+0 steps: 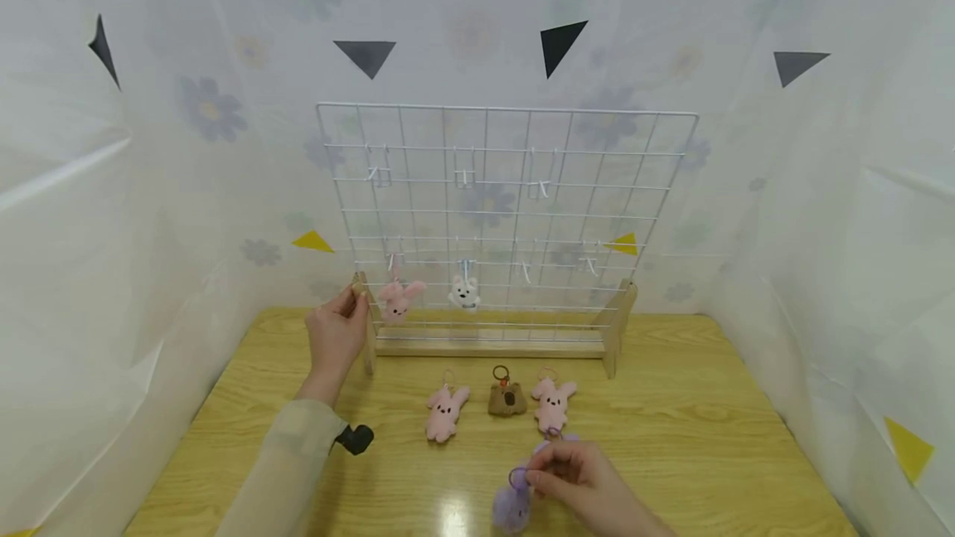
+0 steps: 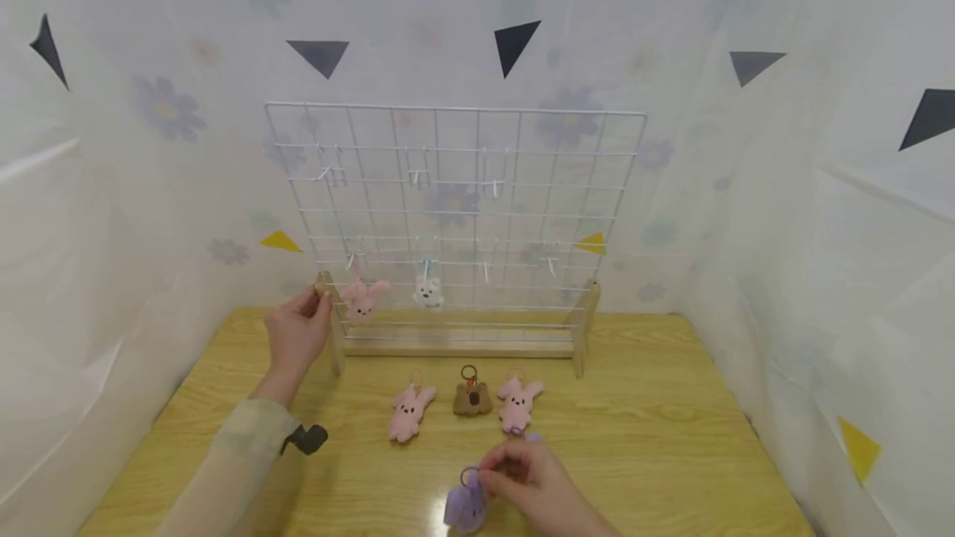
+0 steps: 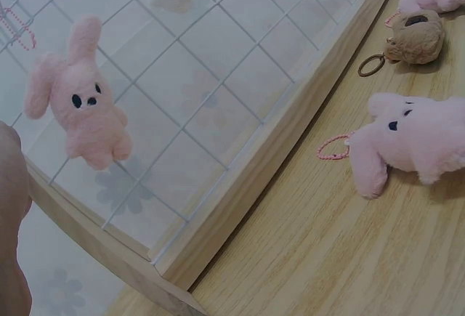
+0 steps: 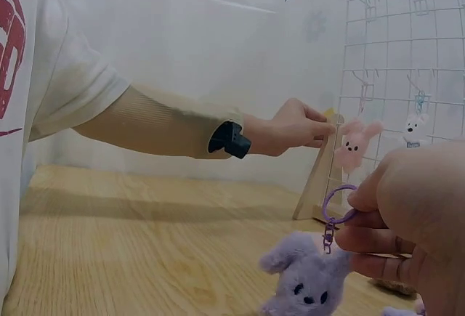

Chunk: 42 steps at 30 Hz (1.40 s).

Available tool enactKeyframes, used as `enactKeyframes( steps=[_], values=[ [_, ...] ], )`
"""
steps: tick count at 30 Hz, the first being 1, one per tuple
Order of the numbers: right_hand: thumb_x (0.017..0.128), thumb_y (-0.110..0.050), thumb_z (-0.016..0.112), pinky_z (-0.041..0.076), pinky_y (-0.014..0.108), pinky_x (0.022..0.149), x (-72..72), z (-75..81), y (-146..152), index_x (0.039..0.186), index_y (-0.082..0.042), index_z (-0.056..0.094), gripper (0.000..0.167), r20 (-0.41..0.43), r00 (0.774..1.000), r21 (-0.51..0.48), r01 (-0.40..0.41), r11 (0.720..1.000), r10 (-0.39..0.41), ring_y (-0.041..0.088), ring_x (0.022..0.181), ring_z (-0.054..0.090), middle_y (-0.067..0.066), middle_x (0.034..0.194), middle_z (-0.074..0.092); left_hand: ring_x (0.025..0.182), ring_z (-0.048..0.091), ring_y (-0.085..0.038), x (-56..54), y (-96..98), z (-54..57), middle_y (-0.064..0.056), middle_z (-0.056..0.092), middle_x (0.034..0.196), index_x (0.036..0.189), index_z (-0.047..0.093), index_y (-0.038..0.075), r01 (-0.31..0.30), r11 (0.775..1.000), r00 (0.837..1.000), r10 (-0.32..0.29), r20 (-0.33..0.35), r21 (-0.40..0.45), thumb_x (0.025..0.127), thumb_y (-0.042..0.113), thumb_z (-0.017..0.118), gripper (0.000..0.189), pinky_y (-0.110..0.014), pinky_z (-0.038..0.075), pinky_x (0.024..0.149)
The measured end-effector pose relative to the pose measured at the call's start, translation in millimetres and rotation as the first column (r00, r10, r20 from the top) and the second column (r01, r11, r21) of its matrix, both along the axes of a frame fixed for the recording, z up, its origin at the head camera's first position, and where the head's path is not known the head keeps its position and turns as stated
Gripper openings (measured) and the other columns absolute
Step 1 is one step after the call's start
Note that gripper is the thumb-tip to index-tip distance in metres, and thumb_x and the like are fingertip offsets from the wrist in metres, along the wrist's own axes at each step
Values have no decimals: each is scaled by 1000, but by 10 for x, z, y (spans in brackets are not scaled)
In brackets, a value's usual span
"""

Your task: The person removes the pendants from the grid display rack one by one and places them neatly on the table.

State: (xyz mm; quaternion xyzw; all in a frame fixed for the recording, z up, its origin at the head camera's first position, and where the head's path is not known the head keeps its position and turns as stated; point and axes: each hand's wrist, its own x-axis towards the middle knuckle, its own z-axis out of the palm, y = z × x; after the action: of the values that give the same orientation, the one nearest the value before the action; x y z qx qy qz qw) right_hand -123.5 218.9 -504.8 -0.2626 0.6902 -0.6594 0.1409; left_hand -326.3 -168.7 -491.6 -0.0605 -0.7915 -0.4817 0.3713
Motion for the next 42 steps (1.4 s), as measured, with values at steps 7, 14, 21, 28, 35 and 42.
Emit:
enactKeyframes(
  steps=[7, 14, 21, 28, 35, 42],
  values=[
    [104, -6, 67, 64, 36, 77, -72, -39, -61, 110, 6, 71, 15, -40, 993, 91, 110, 990, -107, 17, 88, 72, 21, 102, 73, 86, 77, -41, -16, -6, -24, -29, 75, 102, 113, 77, -11, 2, 1000, 1000, -2, -13, -3, 97, -1, 73, 19, 1, 46, 69],
    [104, -11, 69, 62, 29, 68, -216, -101, -93, 106, -1, 73, 12, -115, 983, 180, 160, 971, -141, 24, 81, 72, 13, 97, 75, 89, 77, -39, 7, -1, -10, -28, 74, 105, 119, 75, -10, -3, 1000, 999, 3, 36, -1, 99, 2, 72, 23, 0, 46, 69],
    [104, -12, 69, 63, 36, 74, -362, -202, -103, 107, 0, 73, 13, -80, 986, 226, 158, 961, -143, 26, 84, 72, 13, 96, 74, 89, 77, -39, 15, 0, -4, -28, 74, 105, 120, 74, -10, -7, 1000, 999, 7, 53, -7, 99, 3, 72, 24, 0, 46, 69],
    [104, -7, 67, 65, 39, 78, -488, -337, -81, 109, 2, 71, 11, -21, 988, 226, 155, 962, -154, 25, 86, 73, 14, 100, 73, 87, 78, -38, 5, 2, 10, -28, 75, 104, 117, 76, -10, -12, 1000, 999, 12, 37, -5, 98, 2, 73, 23, 1, 46, 68],
    [104, -6, 67, 65, 38, 75, -555, -416, -112, 109, 2, 71, 10, -31, 977, 248, 212, 945, -211, 24, 83, 73, 13, 97, 73, 88, 77, -39, 4, 1, 8, -28, 74, 105, 118, 75, -10, -5, 1000, 999, 5, 43, 12, 99, 2, 72, 23, 0, 47, 69],
    [103, -6, 68, 63, 30, 67, -587, -424, -147, 109, 4, 71, 12, -45, 956, 298, 289, 910, -289, 22, 79, 71, 10, 93, 72, 88, 77, -39, 14, 8, 14, -29, 74, 105, 118, 75, -10, -2, 1000, 999, 1, 42, 11, 99, 2, 72, 23, -1, 47, 68]
  ],
)
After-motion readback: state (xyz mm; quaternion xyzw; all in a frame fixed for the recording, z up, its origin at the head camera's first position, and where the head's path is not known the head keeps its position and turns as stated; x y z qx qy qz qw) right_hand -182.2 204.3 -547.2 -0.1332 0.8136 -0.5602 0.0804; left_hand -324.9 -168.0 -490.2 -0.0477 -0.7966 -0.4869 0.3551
